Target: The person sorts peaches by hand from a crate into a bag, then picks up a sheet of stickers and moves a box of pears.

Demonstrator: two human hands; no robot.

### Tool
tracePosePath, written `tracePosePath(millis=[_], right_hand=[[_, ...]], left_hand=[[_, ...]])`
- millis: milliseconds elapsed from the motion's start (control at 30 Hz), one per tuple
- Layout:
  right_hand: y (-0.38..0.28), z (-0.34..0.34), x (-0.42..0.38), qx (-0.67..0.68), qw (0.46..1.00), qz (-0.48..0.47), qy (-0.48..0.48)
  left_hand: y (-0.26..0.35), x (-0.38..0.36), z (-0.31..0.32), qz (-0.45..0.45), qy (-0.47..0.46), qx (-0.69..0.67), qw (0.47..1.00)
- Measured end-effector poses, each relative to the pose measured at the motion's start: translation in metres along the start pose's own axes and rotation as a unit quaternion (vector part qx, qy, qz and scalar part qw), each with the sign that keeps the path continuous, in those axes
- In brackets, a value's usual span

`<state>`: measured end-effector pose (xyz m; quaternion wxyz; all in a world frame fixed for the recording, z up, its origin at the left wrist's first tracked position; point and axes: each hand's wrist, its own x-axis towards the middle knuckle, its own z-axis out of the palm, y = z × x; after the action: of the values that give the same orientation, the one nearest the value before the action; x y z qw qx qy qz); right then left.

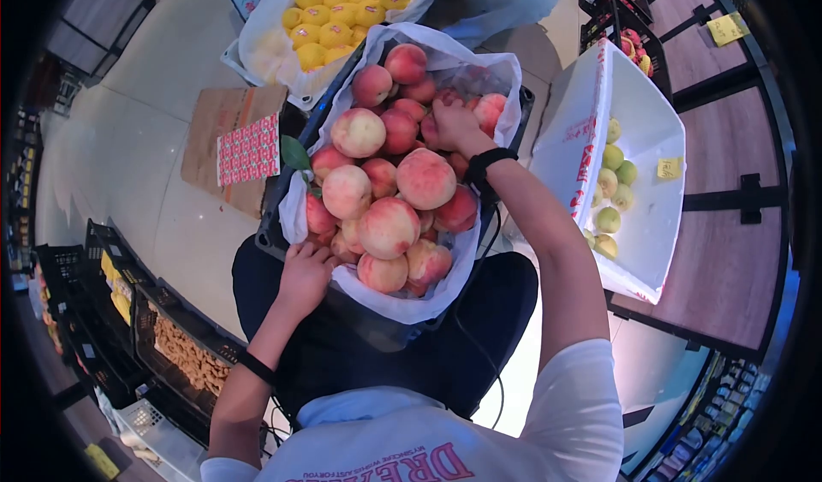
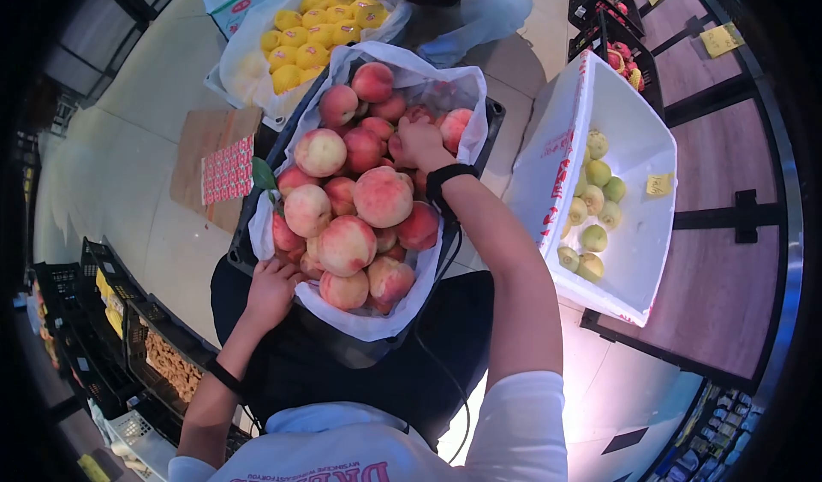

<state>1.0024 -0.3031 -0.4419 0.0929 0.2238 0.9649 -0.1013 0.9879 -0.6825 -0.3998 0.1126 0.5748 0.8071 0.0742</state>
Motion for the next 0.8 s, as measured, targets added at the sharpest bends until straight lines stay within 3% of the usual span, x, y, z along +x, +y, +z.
tracePosePath(millis=[133, 233, 333, 467, 600, 700, 800], right_hand=[[0.007, -0.009, -0.014, 0.061, 0.988, -0.039, 0.139], [0.010, -0.041, -0.024, 0.279, 0.953, -0.025, 0.116], [0.013, -0.067, -0.037, 0.577, 0.809, 0.111, 0.023], [0.040, -0.065, -0.041, 0.808, 0.576, 0.048, -0.118], [0.046, -0.060, -0.048, 0.901, 0.408, 0.008, -0.148], [0.049, -0.058, -0.051, 0.929, 0.326, 0.001, -0.177], [0.050, -0.055, -0.053, 0.942, 0.295, -0.005, -0.161]], left_hand=[[0.002, 0.001, -0.003, 0.008, 0.016, 0.000, 1.000], [0.002, 0.001, -0.003, 0.009, 0.019, 0.005, 1.000], [0.002, 0.002, -0.003, 0.008, 0.017, -0.001, 1.000], [0.001, 0.001, 0.000, 0.012, 0.030, -0.003, 0.999], [0.002, 0.001, -0.002, 0.010, 0.019, 0.004, 1.000], [0.003, 0.001, -0.003, 0.010, 0.021, 0.000, 1.000], [0.002, 0.002, -0.003, 0.011, 0.023, -0.001, 1.000]])
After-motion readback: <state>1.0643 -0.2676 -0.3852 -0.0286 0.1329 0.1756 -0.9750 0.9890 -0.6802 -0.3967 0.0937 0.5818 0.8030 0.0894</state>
